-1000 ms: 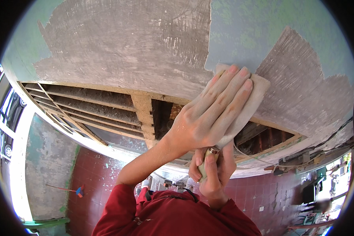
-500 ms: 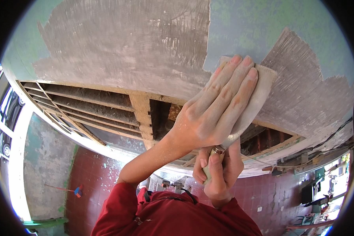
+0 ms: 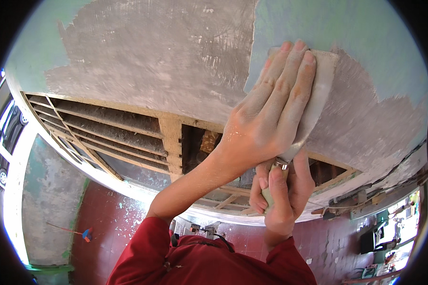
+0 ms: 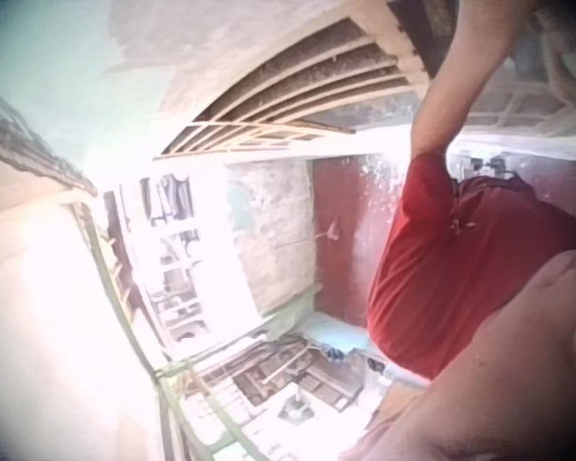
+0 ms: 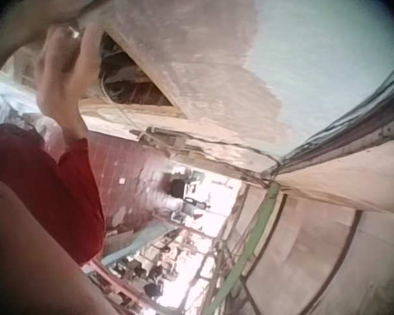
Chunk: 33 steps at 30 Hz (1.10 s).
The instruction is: The person stands on a ladder and uses a trowel to apply plaster to a damaged ceiling area. They repeatedly spread and smooth the material over exposed wooden beams and a light green surface, working methodically across the section.
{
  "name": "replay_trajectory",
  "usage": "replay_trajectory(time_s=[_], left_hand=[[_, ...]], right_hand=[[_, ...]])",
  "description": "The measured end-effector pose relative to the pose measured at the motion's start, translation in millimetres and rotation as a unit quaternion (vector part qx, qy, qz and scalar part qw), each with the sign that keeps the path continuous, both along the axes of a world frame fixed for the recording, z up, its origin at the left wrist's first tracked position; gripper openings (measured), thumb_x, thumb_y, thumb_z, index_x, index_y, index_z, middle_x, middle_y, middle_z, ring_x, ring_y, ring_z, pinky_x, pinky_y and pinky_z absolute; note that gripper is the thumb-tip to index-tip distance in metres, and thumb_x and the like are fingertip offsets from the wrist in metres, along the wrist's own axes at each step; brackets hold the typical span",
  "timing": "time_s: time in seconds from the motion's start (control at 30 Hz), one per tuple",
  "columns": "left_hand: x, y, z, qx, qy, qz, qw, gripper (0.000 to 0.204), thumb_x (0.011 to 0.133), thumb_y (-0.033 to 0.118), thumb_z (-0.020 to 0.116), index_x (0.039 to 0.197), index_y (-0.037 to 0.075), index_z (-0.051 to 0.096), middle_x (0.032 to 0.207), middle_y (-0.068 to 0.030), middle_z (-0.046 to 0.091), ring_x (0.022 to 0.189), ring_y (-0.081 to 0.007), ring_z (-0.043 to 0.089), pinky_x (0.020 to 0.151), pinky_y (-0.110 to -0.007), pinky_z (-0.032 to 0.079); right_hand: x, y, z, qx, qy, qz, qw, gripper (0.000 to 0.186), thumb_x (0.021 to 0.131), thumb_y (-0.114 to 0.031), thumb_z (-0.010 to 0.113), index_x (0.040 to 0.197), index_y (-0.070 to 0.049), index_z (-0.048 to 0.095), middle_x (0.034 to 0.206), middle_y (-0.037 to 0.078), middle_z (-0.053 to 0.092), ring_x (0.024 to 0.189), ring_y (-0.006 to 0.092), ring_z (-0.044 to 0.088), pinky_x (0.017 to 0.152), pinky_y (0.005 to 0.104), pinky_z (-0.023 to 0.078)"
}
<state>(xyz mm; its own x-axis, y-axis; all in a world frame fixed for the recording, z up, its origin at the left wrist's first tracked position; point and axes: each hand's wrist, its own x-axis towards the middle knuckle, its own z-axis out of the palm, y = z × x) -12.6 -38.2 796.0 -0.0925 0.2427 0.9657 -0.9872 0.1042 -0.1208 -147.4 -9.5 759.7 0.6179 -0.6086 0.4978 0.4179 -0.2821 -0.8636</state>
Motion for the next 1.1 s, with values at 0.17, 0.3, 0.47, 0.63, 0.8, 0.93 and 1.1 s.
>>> replay_trajectory(time_s=[0.17,0.3,0.47,0.63,0.8,0.93,1.1], left_hand=[[-4.6,-1.3,7.5,-0.014,0.014,0.000,1.000,0.046,0.078,-0.006,0.063,0.122,-0.014,0.055,0.120,-0.0284,0.061,0.113,-0.0399,0.061,0.090,-0.039,0.055],[2.1,-4.1,16.5,-0.039,0.004,0.036,0.999,0.045,0.077,-0.005,0.062,0.121,-0.014,0.055,0.119,-0.0285,0.061,0.112,-0.0396,0.061,0.089,-0.039,0.055],[4.5,1.1,34.1,-0.054,-0.004,0.044,0.998,0.046,0.077,-0.003,0.062,0.121,-0.012,0.055,0.120,-0.0282,0.060,0.112,-0.0383,0.062,0.087,-0.038,0.055],[5.1,6.2,50.4,-0.065,0.008,0.011,0.998,0.044,0.081,0.000,0.061,0.123,-0.012,0.055,0.121,-0.0287,0.060,0.111,-0.0389,0.062,0.088,-0.039,0.055],[27.8,-14.5,54.9,-0.108,-0.057,0.137,0.983,0.044,0.083,-0.001,0.058,0.122,-0.019,0.049,0.114,-0.0321,0.061,0.108,-0.0390,0.064,0.089,-0.039,0.056],[39.5,-2.2,63.7,-0.127,-0.101,0.310,0.937,0.047,0.083,-0.002,0.058,0.125,-0.019,0.047,0.114,-0.0326,0.061,0.107,-0.0392,0.064,0.090,-0.039,0.055],[2.4,1.2,48.2,-0.097,-0.011,-0.001,0.995,0.040,0.077,0.002,0.060,0.114,-0.015,0.057,0.118,-0.0263,0.061,0.111,-0.0398,0.061,0.097,-0.044,0.051]], right_hand=[[-4.8,-1.7,11.8,-0.001,-0.001,0.003,1.000,0.053,0.097,-0.006,0.044,0.146,0.005,0.028,0.073,0.005,0.054,0.045,0.0026,0.038,0.038,0.0185,0.028],[1.6,-5.3,20.6,-0.018,-0.015,0.007,1.000,0.053,0.097,-0.007,0.045,0.146,0.005,0.029,0.074,0.005,0.055,0.046,0.0026,0.038,0.038,0.0181,0.028],[7.2,-0.2,38.2,-0.033,-0.033,0.004,0.999,0.052,0.097,-0.008,0.045,0.146,0.004,0.030,0.074,0.005,0.055,0.047,0.0022,0.039,0.038,0.0181,0.028],[13.2,-0.8,57.2,-0.051,-0.037,0.009,0.998,0.051,0.097,-0.009,0.046,0.146,0.001,0.033,0.072,0.004,0.053,0.044,0.0018,0.038,0.037,0.0183,0.026],[16.9,-2.0,59.1,-0.087,-0.031,-0.013,0.996,0.050,0.100,-0.016,0.042,0.145,0.001,0.034,0.071,0.005,0.044,0.038,0.0037,0.030,0.032,0.0171,0.021],[21.1,1.0,66.5,-0.126,-0.042,0.001,0.991,0.050,0.100,-0.015,0.041,0.146,0.000,0.033,0.072,0.005,0.045,0.038,0.0036,0.029,0.032,0.0168,0.021],[8.5,7.3,51.8,-0.035,-0.037,-0.005,0.999,0.050,0.099,-0.015,0.044,0.145,0.001,0.033,0.072,0.005,0.049,0.043,0.0037,0.036,0.036,0.0180,0.025]])
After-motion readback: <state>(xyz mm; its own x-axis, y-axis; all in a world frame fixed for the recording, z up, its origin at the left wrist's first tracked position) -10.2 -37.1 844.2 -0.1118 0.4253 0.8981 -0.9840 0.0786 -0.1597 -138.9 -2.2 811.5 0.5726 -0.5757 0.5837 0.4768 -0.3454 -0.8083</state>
